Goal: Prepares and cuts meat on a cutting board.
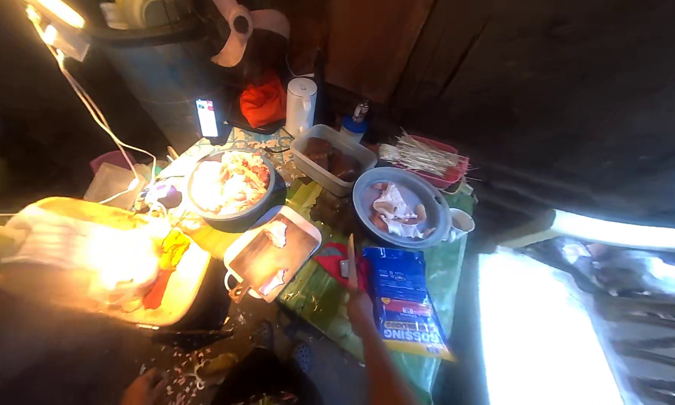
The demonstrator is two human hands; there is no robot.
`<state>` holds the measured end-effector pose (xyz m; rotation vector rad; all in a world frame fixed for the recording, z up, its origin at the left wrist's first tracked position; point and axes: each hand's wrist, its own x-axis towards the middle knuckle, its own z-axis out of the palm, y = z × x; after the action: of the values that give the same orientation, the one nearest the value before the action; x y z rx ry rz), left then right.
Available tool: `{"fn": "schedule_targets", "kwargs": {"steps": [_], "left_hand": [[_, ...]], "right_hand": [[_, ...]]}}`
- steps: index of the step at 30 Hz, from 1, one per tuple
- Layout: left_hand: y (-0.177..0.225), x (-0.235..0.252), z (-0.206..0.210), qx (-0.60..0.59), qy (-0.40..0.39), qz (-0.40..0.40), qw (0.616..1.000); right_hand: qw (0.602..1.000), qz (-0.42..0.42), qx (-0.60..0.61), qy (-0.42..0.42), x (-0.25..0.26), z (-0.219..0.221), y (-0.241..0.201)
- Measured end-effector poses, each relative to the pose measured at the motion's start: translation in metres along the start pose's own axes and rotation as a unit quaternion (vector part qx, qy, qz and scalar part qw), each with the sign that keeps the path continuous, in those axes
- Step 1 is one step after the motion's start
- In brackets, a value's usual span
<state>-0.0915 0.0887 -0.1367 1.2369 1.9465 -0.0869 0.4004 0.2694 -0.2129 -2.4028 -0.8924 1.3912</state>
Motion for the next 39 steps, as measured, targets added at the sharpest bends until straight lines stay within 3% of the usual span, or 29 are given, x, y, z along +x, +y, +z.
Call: {"fn": "schedule_targets", "kwargs": {"steps": [3, 7, 10, 13, 18, 22, 28, 33, 39], "left_hand": [[0.059, 0.041, 0.009, -0.024, 0.063, 0.023, 0.997], [0.157, 0.084, 0.023, -0.022, 0.036, 0.107, 0.993], [0.214, 0.129, 0.042, -0.034, 0.022, 0.143, 0.989], [0.247, 0.162, 0.065, -0.055, -0.004, 0.139, 0.989], [0.262, 0.183, 0.084, -0.026, -0.028, 0.118, 0.992], [0.254, 0.186, 0.084, -0.017, -0.016, 0.108, 0.994], [0.272, 0.188, 0.085, 0.037, -0.024, 0.088, 0.995], [0.274, 0.187, 0.091, 0.014, 0.000, 0.068, 0.998], [0.280, 0.185, 0.085, 0.013, -0.008, 0.046, 0.999]], "right_hand": [[0.991, -0.055, -0.126, 0.008, -0.016, 0.004, -0.030], [0.972, -0.126, -0.195, -0.035, -0.072, 0.052, -0.034], [0.961, -0.120, -0.240, -0.064, -0.097, 0.091, -0.028], [0.948, -0.075, -0.295, -0.087, -0.105, 0.109, -0.020], [0.954, -0.023, -0.290, -0.067, -0.099, 0.109, -0.013], [0.949, -0.063, -0.306, -0.031, -0.096, 0.120, -0.032], [0.940, -0.039, -0.335, -0.060, -0.082, 0.140, -0.059], [0.931, -0.034, -0.355, -0.077, -0.066, 0.141, -0.068], [0.928, -0.004, -0.359, -0.097, -0.086, 0.134, -0.028]]}}
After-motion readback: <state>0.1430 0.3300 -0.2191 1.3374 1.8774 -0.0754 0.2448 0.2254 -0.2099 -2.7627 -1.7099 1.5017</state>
